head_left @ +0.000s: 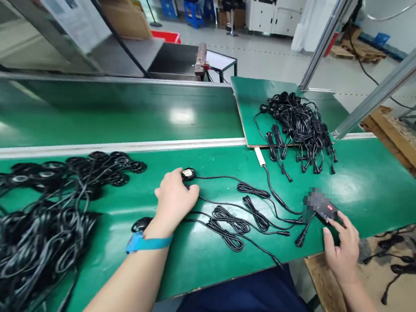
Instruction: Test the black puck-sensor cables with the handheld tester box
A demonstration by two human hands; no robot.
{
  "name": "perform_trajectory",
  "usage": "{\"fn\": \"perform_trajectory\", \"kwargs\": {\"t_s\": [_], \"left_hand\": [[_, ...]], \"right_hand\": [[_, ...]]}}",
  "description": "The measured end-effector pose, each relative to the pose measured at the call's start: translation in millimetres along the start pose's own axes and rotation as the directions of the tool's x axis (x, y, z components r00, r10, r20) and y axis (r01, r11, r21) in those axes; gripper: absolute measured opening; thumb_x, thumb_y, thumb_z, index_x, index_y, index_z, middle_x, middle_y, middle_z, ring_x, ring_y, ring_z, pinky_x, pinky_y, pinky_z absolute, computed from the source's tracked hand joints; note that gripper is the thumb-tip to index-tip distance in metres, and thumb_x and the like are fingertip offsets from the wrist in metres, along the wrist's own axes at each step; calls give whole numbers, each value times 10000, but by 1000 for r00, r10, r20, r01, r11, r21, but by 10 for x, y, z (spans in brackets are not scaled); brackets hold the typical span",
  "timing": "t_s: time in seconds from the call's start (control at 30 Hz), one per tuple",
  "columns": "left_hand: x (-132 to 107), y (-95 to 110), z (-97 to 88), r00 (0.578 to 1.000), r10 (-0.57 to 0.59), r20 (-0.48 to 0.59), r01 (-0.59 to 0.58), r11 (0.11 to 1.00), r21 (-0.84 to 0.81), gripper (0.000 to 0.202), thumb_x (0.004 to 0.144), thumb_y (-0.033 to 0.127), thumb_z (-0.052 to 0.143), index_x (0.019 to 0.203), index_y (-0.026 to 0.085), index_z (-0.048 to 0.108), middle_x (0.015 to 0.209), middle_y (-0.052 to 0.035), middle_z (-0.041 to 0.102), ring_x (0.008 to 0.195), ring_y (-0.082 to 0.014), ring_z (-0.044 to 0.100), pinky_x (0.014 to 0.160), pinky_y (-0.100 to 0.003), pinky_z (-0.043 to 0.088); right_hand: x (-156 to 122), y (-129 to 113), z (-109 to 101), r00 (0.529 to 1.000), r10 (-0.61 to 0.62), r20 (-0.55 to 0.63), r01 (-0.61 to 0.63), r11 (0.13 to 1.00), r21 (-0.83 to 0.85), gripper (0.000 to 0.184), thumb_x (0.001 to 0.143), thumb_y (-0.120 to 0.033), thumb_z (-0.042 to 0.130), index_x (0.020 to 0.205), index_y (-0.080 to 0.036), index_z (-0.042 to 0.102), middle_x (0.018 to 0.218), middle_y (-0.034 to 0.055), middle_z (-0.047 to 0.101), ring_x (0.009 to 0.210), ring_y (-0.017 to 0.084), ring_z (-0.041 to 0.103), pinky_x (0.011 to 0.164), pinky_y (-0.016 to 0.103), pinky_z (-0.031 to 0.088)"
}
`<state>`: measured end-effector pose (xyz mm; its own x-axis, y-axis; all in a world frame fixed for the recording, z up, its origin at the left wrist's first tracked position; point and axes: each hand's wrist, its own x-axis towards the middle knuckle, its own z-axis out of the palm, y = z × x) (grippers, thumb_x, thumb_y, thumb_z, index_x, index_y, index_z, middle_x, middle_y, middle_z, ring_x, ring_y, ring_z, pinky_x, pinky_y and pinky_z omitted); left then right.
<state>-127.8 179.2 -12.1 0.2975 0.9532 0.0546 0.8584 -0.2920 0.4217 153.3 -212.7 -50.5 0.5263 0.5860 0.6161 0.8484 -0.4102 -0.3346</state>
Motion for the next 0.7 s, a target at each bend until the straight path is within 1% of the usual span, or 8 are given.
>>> {"fn": "perform_trajectory", "kwargs": {"t_s": [0.07, 0.13, 0.23, 0.33, 0.43, 0.57, 0.7], "left_hand": [[59, -30, 25, 1000, -11, -12, 11, 1000, -16, 557, 826, 413, 552, 1314, 147, 583, 1250, -177, 644, 1234, -387, 577, 1018, -569, 483], [109, -71, 62, 998, -11, -55, 8, 998, -63, 468, 821, 464, 588, 1191, 183, 641, 1090, -130, 681, 1110, -354, 623, 969, -509, 507], [141, -135, 116, 991, 18, -131, -35, 991, -128, 380, 811, 465, 617, 1079, 199, 663, 919, -78, 666, 951, -304, 637, 892, -435, 519], [129, -170, 143, 987, 43, -155, -67, 986, -152, 351, 816, 449, 634, 1057, 196, 665, 889, -62, 654, 897, -281, 631, 855, -406, 512], [111, -169, 145, 987, 42, -158, -67, 985, -159, 316, 828, 425, 647, 1041, 193, 668, 884, -54, 653, 868, -264, 627, 826, -382, 501], [93, -155, 128, 987, 35, -158, -64, 982, -178, 270, 837, 395, 673, 1020, 196, 666, 863, -42, 640, 837, -246, 616, 788, -354, 484], [114, -171, 143, 989, 40, -141, -68, 977, -202, 227, 844, 367, 696, 996, 200, 668, 842, -28, 621, 816, -233, 602, 759, -339, 465]], "right_hand": [[11, -12, 3, 1000, 3, -4, -3, 1000, 0, 258, 998, -375, 619, 1191, -212, 670, 1450, 136, 556, 1294, 334, 560, 1096, 542, 425], [22, -19, 1, 1000, 4, -8, -5, 1000, -2, 256, 999, -381, 609, 1177, -210, 677, 1450, 133, 559, 1292, 329, 563, 1097, 540, 431], [23, 6, 0, 1000, -1, -13, 1, 1000, -6, 269, 987, -404, 614, 1157, -209, 685, 1442, 128, 570, 1284, 325, 574, 1105, 537, 435], [1, 63, 16, 1000, 9, -19, -10, 1000, -21, 288, 977, -429, 611, 1147, -209, 690, 1429, 120, 584, 1275, 329, 584, 1108, 533, 434], [-24, 115, 53, 1000, 20, -21, -21, 998, -66, 289, 975, -439, 594, 1143, -223, 690, 1414, 115, 598, 1253, 332, 603, 1084, 517, 451], [-44, 154, 102, 1000, 4, -26, -6, 994, -110, 261, 967, -419, 602, 1150, -250, 678, 1403, 116, 606, 1240, 337, 615, 1029, 478, 476], [-45, 200, 39, 1000, -6, -27, 3, 994, -109, 258, 965, -410, 607, 1166, -259, 665, 1421, 117, 593, 1254, 350, 603, 1024, 489, 463]]}}
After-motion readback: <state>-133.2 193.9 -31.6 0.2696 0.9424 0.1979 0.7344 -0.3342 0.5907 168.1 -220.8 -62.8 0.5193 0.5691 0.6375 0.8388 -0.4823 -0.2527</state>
